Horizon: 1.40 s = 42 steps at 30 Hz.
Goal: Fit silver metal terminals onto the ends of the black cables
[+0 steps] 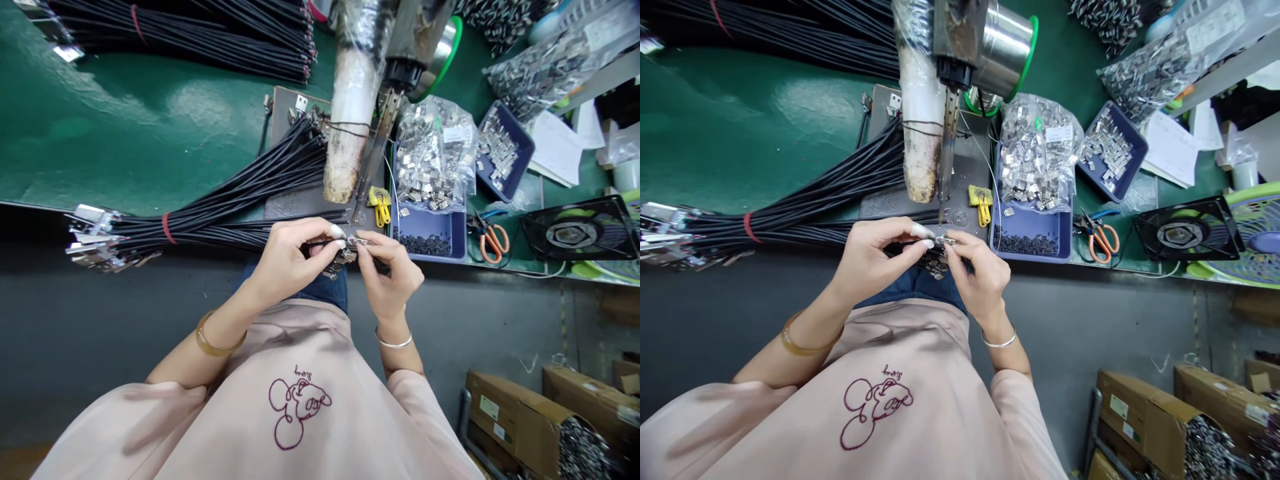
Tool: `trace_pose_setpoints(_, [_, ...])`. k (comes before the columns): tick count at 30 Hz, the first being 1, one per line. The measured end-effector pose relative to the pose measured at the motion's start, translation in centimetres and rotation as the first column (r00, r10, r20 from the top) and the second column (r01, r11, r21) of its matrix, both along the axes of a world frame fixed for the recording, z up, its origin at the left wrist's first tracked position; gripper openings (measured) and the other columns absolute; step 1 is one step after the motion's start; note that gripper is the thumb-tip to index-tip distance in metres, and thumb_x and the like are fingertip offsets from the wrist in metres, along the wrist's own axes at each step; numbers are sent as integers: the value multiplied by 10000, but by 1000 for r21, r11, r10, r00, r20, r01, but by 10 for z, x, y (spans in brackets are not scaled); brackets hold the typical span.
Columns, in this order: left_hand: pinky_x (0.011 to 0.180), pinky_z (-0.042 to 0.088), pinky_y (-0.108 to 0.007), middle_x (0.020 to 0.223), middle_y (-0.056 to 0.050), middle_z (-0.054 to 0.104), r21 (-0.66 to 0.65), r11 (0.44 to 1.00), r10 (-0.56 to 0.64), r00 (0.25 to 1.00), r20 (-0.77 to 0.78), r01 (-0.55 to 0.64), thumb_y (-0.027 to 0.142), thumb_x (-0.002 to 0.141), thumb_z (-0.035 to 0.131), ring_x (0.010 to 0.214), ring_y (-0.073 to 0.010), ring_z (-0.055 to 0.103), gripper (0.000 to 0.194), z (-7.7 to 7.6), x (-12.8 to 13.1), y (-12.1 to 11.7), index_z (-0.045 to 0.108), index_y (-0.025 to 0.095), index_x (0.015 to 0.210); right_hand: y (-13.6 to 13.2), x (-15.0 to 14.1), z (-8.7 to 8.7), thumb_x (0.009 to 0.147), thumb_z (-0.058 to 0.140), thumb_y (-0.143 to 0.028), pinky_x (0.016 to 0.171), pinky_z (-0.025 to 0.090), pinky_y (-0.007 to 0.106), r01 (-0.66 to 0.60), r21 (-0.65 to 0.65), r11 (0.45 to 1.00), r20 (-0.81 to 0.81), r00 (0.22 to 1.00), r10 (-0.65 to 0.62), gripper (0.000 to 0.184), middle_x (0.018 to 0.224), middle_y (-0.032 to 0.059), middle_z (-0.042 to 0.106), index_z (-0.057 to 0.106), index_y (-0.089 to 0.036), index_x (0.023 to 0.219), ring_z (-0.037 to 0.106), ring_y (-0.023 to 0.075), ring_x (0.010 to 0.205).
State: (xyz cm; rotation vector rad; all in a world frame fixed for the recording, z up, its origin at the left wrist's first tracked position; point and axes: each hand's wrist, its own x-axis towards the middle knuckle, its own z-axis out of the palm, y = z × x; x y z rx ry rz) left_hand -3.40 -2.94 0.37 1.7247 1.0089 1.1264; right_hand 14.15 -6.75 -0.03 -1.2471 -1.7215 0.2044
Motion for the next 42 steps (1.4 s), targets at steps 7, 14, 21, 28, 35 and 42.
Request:
trace_pose_setpoints(7, [542,433,-201,631,-25,686,-172,956,-233,971,54,239,175,903,609,535,-88,575,217,1,-14,-1,691,119,711,-8,3,8,984,567,-302,447,417,184,42,-322,946,-138,986,-90,66,633,-84,596,579,-250,945,542,54,459])
trace_pose_setpoints(14, [547,425,-204,624,-20,653,-182,959,-205,976,70,215,180,914,571,546,-87,560,205,-2,-10,-3,687,111,759,-12,-7,7,936,643,-219,484,377,225,46,-25,999,326,945,-35,86,658,-57,642,643,-230,1022,444,42,430])
trace_pose_setpoints(21, [568,441,-203,677,-21,671,-196,954,-210,972,103,227,166,877,611,583,-92,570,130,-2,-12,-4,722,112,837,-20,11,26,966,575,-259,476,343,230,121,-138,983,289,954,-77,68,608,-75,566,628,-229,937,408,56,424])
trace_pose_setpoints(28, [549,380,-217,684,-9,685,70,983,-167,986,-11,167,196,873,686,554,-78,492,102,-6,-8,-2,767,149,834,19,80,31,901,625,-296,654,419,300,335,-317,887,473,867,-158,118,812,24,698,682,-219,832,574,156,673])
trace_pose_setpoints(35, [528,406,-199,616,-21,645,-204,940,-258,961,97,273,224,925,591,532,-81,542,268,-3,-11,5,648,133,679,55,99,23,807,668,-278,605,373,285,170,-631,757,312,949,47,71,811,3,704,658,-213,780,472,112,568])
trace_pose_setpoints(42, [527,443,-175,617,-15,631,-306,924,-166,960,224,231,236,868,644,538,-79,572,131,-4,-4,8,682,119,822,37,91,26,830,642,-272,589,343,282,281,-462,841,345,931,-121,81,744,-19,639,651,-196,804,379,78,507])
